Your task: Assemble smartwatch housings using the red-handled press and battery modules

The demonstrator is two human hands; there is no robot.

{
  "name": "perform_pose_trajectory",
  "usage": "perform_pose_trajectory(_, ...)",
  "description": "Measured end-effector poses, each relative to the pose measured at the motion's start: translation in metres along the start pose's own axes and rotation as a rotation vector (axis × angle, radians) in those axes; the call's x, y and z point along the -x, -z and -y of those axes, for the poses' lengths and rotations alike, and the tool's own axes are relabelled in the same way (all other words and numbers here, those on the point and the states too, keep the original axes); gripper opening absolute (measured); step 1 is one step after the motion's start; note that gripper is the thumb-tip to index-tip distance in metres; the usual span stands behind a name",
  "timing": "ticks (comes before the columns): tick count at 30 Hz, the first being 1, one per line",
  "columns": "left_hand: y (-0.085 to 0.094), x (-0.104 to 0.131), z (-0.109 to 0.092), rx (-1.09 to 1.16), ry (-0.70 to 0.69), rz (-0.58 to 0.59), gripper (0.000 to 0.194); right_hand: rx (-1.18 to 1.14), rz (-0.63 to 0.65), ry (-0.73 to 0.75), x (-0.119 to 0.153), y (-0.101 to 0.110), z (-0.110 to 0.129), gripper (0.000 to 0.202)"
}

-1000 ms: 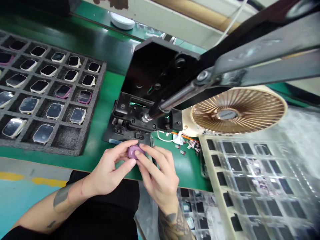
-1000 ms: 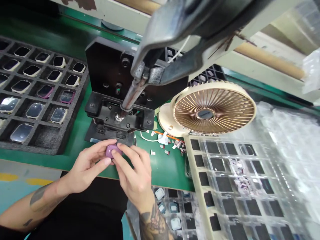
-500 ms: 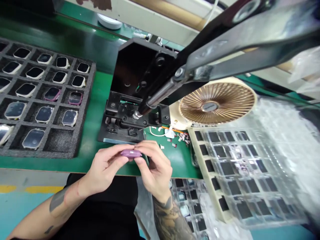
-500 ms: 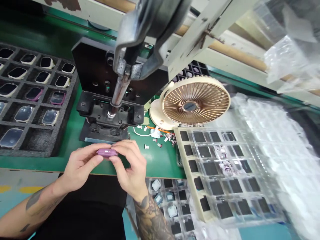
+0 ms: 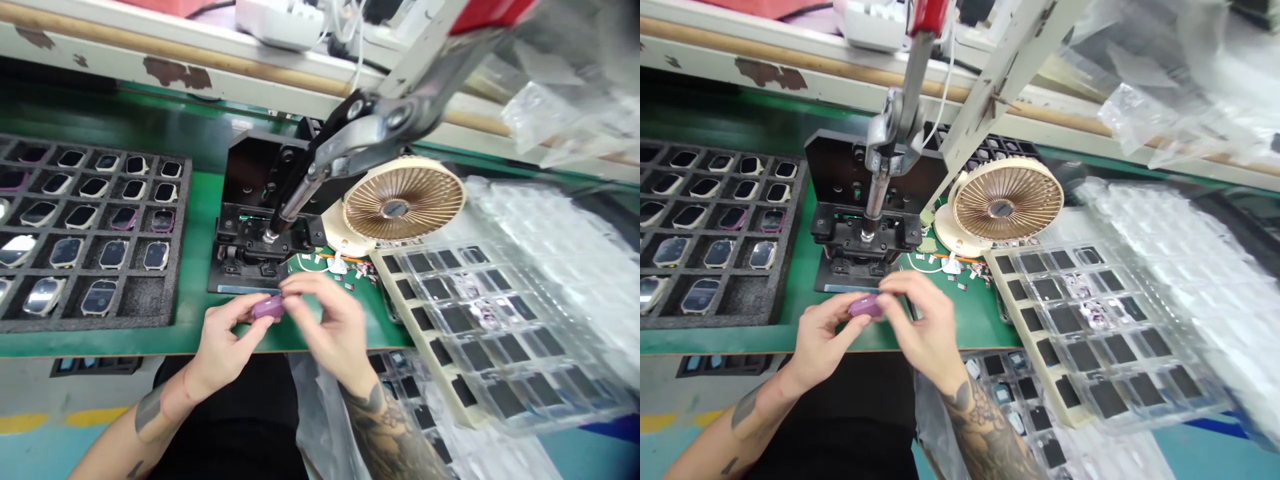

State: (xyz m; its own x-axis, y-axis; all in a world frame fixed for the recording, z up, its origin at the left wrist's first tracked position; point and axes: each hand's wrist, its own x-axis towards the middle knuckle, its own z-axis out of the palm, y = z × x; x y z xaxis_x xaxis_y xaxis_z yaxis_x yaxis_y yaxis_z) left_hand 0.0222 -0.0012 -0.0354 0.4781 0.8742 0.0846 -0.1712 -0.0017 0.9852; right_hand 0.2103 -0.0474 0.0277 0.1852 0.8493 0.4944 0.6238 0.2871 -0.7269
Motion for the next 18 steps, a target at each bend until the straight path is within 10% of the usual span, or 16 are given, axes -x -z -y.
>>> perform_pose_trajectory(4, 0.001, -0.013, -0.005, 0.286, 0.259, -0.034, 0.064, 0.113, -0.656, 0.367, -0.064, 0.006, 0.038, 0.031)
perform_pose_trajectory(8, 0.008, -0.022, -0.013, 0.167, 0.198, -0.063, 0.061, 0.117, -0.456, 0.411, -0.122, 0.005, 0.073, 0.059)
perform_pose_trajectory(14, 0.022, -0.027, -0.021, -0.859, -0.362, -0.045, 0.033, -0.042, -0.467, 0.473, -0.164, 0.0, 0.087, 0.047)
perform_pose_trajectory(18, 0.02, -0.044, -0.024, -1.135, -0.369, -0.053, 0.032, 0.02, -0.318, 0.455, -0.176, 0.004, 0.099, 0.047)
